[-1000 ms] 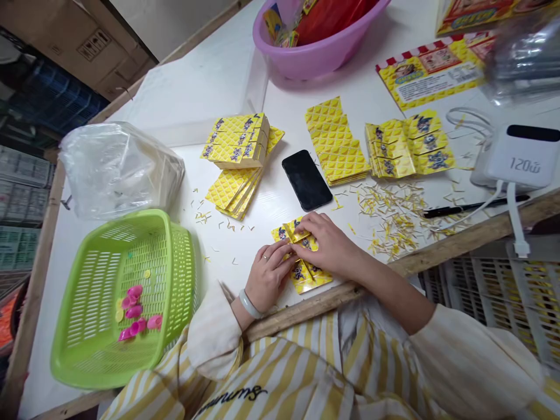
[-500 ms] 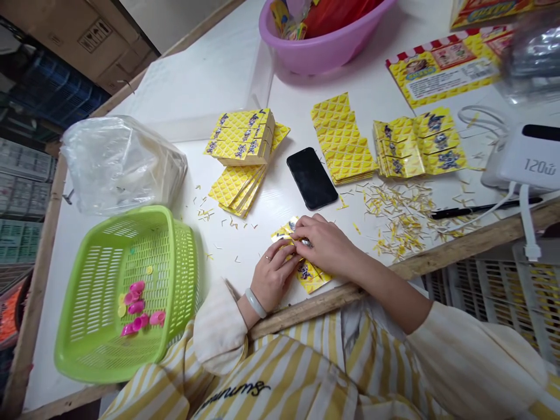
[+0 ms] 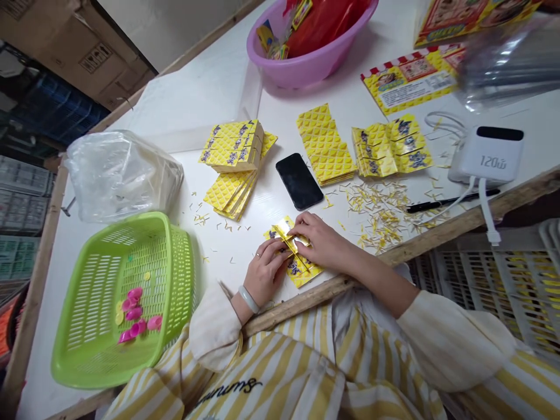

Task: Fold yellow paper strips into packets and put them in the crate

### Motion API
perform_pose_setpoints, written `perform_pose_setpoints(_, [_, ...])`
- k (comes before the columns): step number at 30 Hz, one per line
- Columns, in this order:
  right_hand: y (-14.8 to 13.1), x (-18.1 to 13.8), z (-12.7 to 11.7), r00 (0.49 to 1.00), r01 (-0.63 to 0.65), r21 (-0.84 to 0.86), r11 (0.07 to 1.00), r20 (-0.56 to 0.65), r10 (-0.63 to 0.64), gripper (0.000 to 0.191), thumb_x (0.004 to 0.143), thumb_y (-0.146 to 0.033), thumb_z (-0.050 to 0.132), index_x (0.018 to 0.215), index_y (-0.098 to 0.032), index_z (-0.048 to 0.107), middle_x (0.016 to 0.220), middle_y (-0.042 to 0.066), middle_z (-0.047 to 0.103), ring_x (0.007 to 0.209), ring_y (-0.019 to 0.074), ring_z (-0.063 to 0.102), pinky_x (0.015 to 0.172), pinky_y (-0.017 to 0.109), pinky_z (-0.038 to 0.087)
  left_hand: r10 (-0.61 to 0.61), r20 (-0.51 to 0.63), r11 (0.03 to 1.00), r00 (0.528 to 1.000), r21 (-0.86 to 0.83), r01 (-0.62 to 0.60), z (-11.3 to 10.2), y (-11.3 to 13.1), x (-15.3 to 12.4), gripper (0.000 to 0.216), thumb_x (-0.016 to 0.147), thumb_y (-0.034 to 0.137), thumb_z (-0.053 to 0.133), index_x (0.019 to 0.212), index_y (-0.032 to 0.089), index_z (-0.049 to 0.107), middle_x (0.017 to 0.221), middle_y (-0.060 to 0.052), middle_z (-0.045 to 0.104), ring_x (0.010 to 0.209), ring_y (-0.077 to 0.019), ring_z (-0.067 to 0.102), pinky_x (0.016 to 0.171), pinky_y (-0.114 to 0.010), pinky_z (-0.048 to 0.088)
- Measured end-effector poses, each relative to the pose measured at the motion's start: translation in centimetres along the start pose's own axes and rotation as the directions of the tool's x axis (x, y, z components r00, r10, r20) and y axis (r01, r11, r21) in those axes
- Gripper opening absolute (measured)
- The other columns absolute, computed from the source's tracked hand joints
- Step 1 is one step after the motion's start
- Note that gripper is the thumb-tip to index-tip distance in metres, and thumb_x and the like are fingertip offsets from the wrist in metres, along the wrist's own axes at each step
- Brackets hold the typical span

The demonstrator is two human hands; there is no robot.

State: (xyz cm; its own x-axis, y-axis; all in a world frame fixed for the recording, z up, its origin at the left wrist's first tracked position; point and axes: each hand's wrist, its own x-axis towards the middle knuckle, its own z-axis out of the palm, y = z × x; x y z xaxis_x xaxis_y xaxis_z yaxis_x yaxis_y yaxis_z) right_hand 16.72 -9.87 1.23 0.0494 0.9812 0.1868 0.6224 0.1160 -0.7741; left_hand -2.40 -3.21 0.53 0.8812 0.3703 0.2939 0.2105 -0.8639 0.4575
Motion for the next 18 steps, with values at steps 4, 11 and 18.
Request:
perform_pose_setpoints(4, [-0.7,-1.8,-1.0,0.977,-0.139,0.034,0.990,-0.161,0.143,0.049,0.077,-0.013,0.051,0.125,-0.019,0.050,0.115,0.010,0.050,0.100,0.0214,0.056,0.085,0.037,0.051,-0.033,-0.082,0.995,0.996,-0.095,0.025,-0.3,0.0,0.1,0.019,0.088,0.014,0.053,0.104,0.018,0.062,0.108,-0.008,0.060,0.115,-0.0224,0.048,0.099,-0.047,0.047])
perform_pose_setpoints(11, [-3.5,-7.3,-3.4,0.923,-0.385,0.598,0.703,0.225,0.313,0.057,0.085,-0.023,0.056,0.137,-0.030,0.031,0.102,0.005,0.065,0.091,0.0181,0.067,0.081,0.036,0.056,-0.235,-0.123,0.905,0.964,-0.390,0.171,-2.2,1.2,1.9,0.014,0.088,0.017,0.055,0.098,0.021,0.065,0.107,-0.008,0.056,0.106,-0.0193,0.055,0.092,-0.041,0.049])
perform_pose_setpoints(18, [-4.5,-7.7,-2.6,0.926,-0.269,0.825,0.497,0.079,0.370,0.046,0.073,-0.032,0.074,0.116,-0.026,0.055,0.102,0.004,0.069,0.099,0.0204,0.066,0.088,0.038,0.052,-0.145,-0.072,0.900,0.987,-0.423,0.102,-2.8,2.1,3.2,0.016,0.089,0.019,0.053,0.100,0.023,0.064,0.110,-0.007,0.054,0.108,-0.0204,0.054,0.093,-0.041,0.050])
